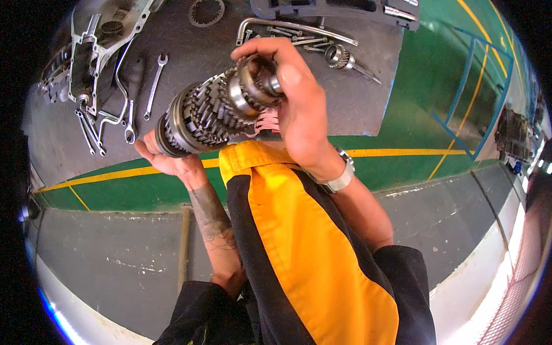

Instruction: The recorder is disassembling a transmission by removing gears and shafts.

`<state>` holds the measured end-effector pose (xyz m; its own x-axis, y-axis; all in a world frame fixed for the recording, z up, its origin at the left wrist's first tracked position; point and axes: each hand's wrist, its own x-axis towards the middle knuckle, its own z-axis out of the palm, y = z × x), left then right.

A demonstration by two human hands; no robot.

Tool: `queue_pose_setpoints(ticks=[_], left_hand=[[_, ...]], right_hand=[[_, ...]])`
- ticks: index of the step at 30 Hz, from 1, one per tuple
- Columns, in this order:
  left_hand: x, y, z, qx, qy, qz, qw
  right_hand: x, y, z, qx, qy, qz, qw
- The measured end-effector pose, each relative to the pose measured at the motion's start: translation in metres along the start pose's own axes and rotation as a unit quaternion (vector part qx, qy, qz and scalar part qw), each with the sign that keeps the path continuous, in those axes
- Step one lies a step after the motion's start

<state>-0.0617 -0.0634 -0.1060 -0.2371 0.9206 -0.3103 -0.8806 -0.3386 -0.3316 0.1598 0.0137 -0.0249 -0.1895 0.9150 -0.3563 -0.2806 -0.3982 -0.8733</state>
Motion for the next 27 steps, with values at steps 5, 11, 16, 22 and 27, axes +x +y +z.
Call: queue_pose_setpoints(ticks=[5,11,16,22,27], left_hand=[[-0.001,-0.015,-0.011,-0.020,0.019,0.021,0.999],[-0.009,-0.010,-0.023,-0.045,0.050,0.039,0.997],[-0.007,-0.010,-0.015,-0.004,-0.001,0.021,1.000],[-0.008,-0.016,-0.022,-0.071,0.016,0.037,0.997],[-0.009,-0.019,-0.005,-0.053,0.006,-0.003,0.999]], right_hand=[[0.004,0.002,0.007,-0.006,0.016,0.001,1.000],[-0.002,0.005,0.010,0.115,-0.089,-0.055,0.988],[0.003,0.014,-0.010,-0.043,-0.147,-0.050,0.987],[0.002,0.030,-0.009,0.008,-0.141,-0.094,0.985],[-0.006,-0.005,-0.064,0.039,-0.173,0.000,0.984]])
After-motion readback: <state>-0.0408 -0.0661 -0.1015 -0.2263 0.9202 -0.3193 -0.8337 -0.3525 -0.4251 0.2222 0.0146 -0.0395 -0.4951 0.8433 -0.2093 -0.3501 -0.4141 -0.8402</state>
